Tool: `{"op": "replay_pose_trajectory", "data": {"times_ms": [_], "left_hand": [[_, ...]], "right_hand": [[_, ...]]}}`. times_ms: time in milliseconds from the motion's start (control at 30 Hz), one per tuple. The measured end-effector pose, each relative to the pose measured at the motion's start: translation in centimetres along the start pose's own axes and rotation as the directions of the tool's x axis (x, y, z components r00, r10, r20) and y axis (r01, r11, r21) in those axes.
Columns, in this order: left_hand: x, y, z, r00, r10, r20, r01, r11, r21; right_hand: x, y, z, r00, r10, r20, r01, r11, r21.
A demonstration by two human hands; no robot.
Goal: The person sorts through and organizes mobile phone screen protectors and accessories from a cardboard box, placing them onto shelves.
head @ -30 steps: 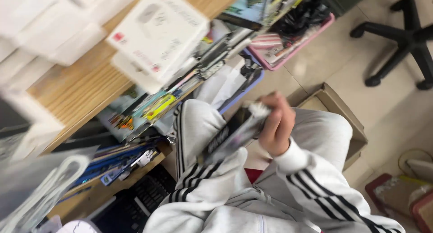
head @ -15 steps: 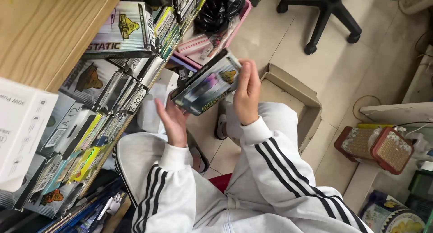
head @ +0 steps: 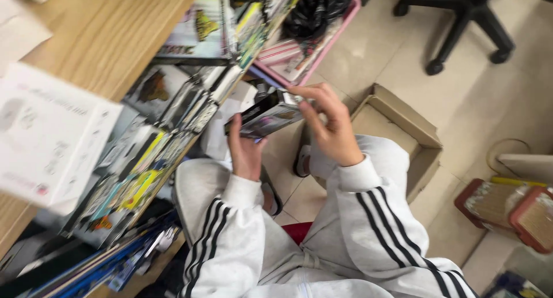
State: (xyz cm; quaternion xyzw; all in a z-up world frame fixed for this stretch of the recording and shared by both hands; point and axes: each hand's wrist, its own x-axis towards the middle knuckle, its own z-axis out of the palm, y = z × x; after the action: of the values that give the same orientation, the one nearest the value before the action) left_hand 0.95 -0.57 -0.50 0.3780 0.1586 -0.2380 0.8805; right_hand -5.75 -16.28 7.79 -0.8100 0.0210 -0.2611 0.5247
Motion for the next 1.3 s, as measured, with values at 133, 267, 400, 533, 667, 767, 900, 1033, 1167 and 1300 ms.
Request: {"op": "replay_pose_trajectory", "data": {"times_ms": [133, 267, 400, 533, 667, 767, 900, 1033, 1167, 1300], "left_hand": [[-0.8, 0.8, 0.6, 0.999, 0.053, -0.009, -0.052, 0.998, 0.027], [-0.1, 0.2, -0.2, 0.989, 0.146, -0.011, -0.144, 0.985, 0.091], [-0.1, 0.3, -0.6, 0.979, 0.204, 0.006, -0.203, 0.97, 0.13], [-1.0, 0.9, 0.8, 0.971, 0.237, 0.028, -0.239, 0.957, 0.164], [-0.7, 0.4, 0.5, 0.961, 0.272, 0.044, -0.275, 0.944, 0.182], [-0.4, 0.2, 0.2, 0.957, 0.285, 0.051, -0.289, 0.94, 0.18], [-0.4, 0.3, 0.0, 0.957, 0.285, 0.058, -0.291, 0.941, 0.172], [-0.1, 0.1, -0.5, 0.958, 0.279, 0.066, -0.287, 0.943, 0.169], [0.2, -0.1, -0.7, 0.944, 0.321, 0.072, -0.329, 0.915, 0.232], [0.3, -0.1, -0.8, 0.938, 0.34, 0.068, -0.346, 0.902, 0.259]], "right_hand": [[-0.7, 1.1, 0.2, 0.998, 0.056, -0.041, -0.052, 0.994, 0.091], [-0.6, 1.2, 0.2, 0.997, 0.07, -0.019, -0.067, 0.991, 0.12], [-0.8, 1.6, 0.0, 0.996, 0.088, -0.002, -0.087, 0.988, 0.131], [-1.1, 2.4, -0.1, 0.993, 0.119, 0.012, -0.119, 0.978, 0.17], [-1.0, 2.0, -0.4, 0.988, 0.152, 0.042, -0.157, 0.963, 0.219], [-0.9, 2.1, -0.8, 0.989, 0.138, 0.049, -0.145, 0.974, 0.175], [-1.0, 2.6, -1.0, 0.99, 0.124, 0.063, -0.131, 0.983, 0.128], [-0.8, 2.4, -1.1, 0.992, 0.104, 0.067, -0.11, 0.989, 0.103], [-0.7, 2.2, -1.2, 0.99, 0.106, 0.091, -0.114, 0.99, 0.089], [-0.8, 2.0, -1.3, 0.983, 0.119, 0.138, -0.136, 0.984, 0.119]]}}
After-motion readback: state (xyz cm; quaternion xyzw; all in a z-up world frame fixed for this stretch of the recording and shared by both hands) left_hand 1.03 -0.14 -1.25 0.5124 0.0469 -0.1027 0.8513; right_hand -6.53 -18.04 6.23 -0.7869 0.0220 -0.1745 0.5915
